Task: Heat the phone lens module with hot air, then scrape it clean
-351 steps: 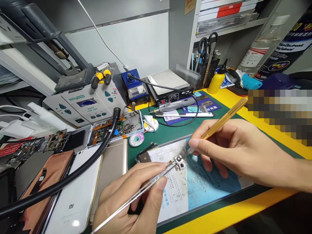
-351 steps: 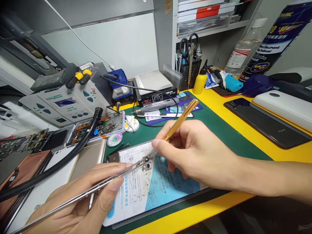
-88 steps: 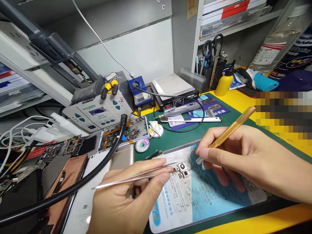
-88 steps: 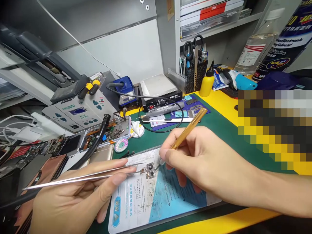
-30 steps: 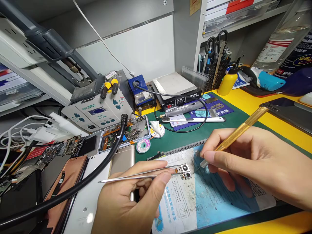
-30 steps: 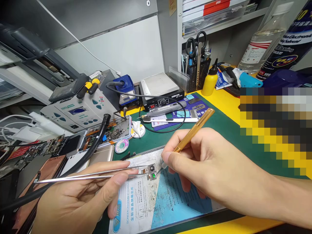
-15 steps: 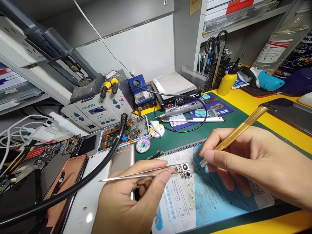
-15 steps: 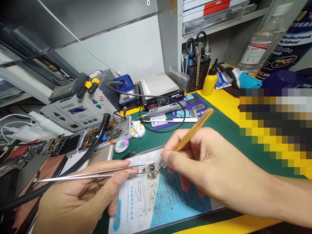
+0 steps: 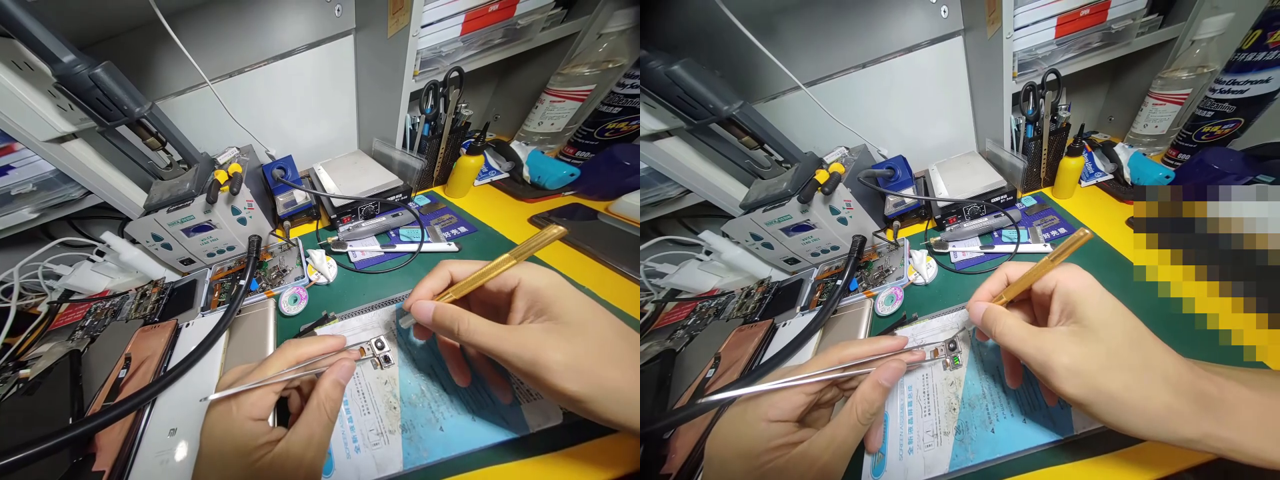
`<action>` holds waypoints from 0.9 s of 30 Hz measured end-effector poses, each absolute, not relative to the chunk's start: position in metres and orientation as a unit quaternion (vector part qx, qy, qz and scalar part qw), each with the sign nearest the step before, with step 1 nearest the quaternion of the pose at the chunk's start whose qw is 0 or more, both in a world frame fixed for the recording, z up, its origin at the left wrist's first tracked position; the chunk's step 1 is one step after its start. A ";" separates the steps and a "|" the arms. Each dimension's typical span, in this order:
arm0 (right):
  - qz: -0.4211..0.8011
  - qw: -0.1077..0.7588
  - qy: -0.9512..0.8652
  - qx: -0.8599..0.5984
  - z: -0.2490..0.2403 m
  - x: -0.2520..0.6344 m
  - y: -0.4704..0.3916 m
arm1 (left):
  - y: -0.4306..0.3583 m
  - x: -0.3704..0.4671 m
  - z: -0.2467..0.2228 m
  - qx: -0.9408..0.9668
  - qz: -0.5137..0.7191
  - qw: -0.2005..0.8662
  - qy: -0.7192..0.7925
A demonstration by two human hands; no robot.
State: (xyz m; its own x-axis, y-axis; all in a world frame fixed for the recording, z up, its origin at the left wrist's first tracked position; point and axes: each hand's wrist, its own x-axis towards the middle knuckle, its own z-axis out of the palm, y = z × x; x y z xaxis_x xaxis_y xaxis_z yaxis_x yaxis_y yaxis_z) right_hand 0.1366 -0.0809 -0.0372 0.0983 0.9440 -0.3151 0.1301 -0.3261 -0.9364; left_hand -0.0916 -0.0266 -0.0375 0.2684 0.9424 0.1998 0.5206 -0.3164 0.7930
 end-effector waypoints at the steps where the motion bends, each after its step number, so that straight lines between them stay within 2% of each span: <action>1: 0.518 0.392 -0.430 -0.626 -0.037 0.136 -0.081 | -0.027 -0.091 -0.038 0.732 0.346 0.314 0.495; 27: 0.491 0.405 -0.467 -0.614 -0.030 0.129 -0.078 | -0.030 -0.086 -0.037 0.702 0.349 0.342 0.518</action>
State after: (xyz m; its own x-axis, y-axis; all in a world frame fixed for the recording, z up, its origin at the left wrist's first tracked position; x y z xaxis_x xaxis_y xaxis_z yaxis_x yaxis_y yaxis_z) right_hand 0.1293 -0.0782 -0.0302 0.0833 0.9710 -0.2243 0.1753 -0.2359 -0.9558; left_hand -0.0865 -0.0301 -0.0372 0.2193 0.9663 0.1348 0.4883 -0.2283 0.8423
